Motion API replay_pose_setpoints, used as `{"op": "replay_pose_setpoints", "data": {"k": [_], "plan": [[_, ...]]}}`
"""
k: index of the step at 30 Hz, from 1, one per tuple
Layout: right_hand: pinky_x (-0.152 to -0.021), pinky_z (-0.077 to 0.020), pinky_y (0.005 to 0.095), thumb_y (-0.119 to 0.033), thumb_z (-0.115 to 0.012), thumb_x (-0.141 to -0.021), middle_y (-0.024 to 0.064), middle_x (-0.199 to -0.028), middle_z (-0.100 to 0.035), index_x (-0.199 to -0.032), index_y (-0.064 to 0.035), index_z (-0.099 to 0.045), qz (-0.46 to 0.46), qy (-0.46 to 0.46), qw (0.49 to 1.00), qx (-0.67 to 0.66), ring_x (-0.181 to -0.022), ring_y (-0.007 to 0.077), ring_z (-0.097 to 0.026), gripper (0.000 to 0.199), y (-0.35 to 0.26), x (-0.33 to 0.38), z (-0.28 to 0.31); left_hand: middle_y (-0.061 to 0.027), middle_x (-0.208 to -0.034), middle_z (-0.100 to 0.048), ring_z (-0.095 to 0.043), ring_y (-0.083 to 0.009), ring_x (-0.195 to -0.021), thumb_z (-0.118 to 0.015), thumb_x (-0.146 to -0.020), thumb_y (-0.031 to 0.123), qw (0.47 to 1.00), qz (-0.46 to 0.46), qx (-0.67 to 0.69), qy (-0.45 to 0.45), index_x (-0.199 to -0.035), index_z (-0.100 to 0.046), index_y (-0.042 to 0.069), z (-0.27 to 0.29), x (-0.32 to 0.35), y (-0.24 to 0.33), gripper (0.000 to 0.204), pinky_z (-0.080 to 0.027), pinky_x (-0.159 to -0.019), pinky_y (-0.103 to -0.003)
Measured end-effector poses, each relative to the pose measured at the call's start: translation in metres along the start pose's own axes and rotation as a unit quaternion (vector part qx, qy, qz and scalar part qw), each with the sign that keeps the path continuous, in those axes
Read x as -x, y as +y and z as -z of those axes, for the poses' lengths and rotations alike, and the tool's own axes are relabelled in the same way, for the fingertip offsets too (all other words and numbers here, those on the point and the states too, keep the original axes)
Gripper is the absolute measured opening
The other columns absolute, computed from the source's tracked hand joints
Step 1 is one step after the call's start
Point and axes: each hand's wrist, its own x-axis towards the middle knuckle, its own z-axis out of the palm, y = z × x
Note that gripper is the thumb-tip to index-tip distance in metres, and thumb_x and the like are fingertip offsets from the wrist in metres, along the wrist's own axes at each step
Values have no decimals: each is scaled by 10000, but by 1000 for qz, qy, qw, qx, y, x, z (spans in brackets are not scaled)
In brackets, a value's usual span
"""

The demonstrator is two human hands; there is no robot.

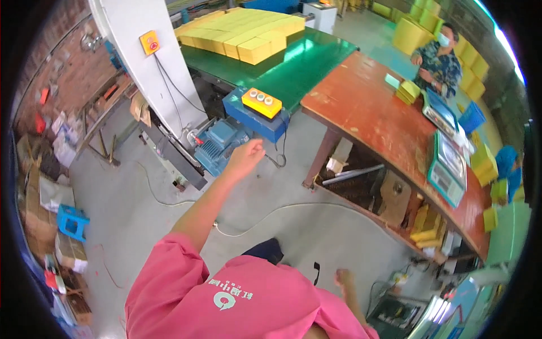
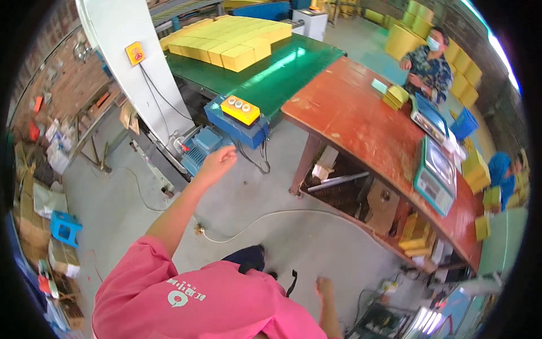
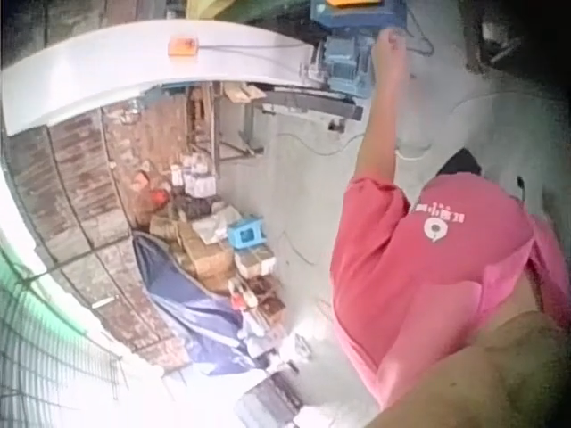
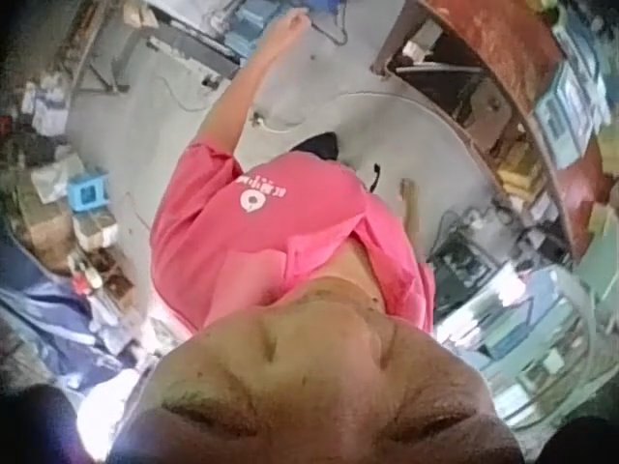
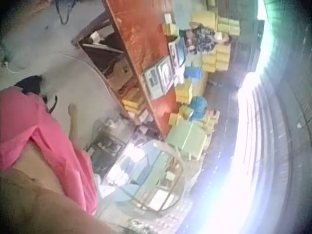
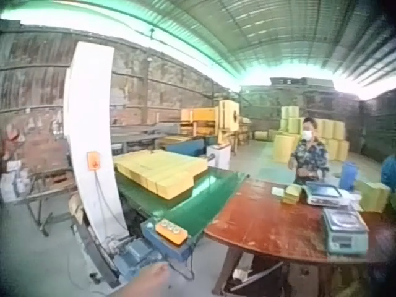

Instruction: Weighing and counting stacks of yellow textured paper blocks on a digital scale.

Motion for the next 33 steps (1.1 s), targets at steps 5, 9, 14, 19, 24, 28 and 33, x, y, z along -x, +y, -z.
{"op": "replay_pose_setpoints", "data": {"k": [5,9,14,19,24,28,33], "plan": [[-934,-499,367,-104,-574,-898,208,-1185,-674,-1257,16,-595,101,214,847,-477,-1115,288,-652,379,-47,-122,327,-194,-1237,-614,-611,-334,-1115,-702,-850,190,980,-81,-147,104,-1367,-488,25,-18,-106,-11,584,-497,-927,-400],[-863,-523,382,-75,-645,-855,188,-1084,-663,-1259,-49,-583,250,250,844,-403,-1021,317,-655,409,-123,-199,461,-196,-1226,-594,-574,-376,-1116,-707,-825,160,953,-133,-211,172,-1352,-493,37,-47,-165,-10,583,-491,-922,-440],[-887,-515,445,-58,-621,-841,194,-1165,-614,-1299,-59,-553,387,366,792,-297,-1039,381,-612,463,-184,-248,568,-166,-1094,-607,-579,-369,-972,-678,-781,81,919,-161,-298,201,-1183,-591,27,-53,-183,-9,414,-510,-835,-447],[-936,-481,464,-47,-639,-780,183,-1203,-593,-1289,-56,-564,462,386,769,-215,-1090,386,-577,515,-208,-312,600,-137,-1065,-614,-585,-352,-952,-676,-766,68,924,-126,-303,198,-1118,-626,23,-54,-185,3,358,-511,-815,-432],[-943,-468,456,-54,-652,-778,176,-1221,-580,-1243,-38,-590,511,373,745,-213,-1126,378,-561,470,-213,-332,615,-118,-1026,-615,-589,-331,-919,-672,-736,52,919,-114,-308,219,-1088,-636,30,-52,-188,16,355,-496,-796,-430],[-940,-454,473,-111,-682,-769,158,-1266,-552,-1177,-34,-610,562,376,720,-154,-1201,347,-528,421,-214,-348,631,-91,-962,-616,-596,-288,-863,-659,-731,71,895,-44,-406,179,-1022,-637,48,-55,-191,24,293,-470,-753,-419],[-898,-453,451,-146,-658,-786,138,-1261,-536,-1015,-50,-589,633,355,679,-111,-1220,322,-512,258,-218,-362,648,-73,-713,-608,-618,-279,-699,-657,-741,95,890,3,-421,175,-899,-603,98,-63,-191,19,167,-482,-627,-427]]}}
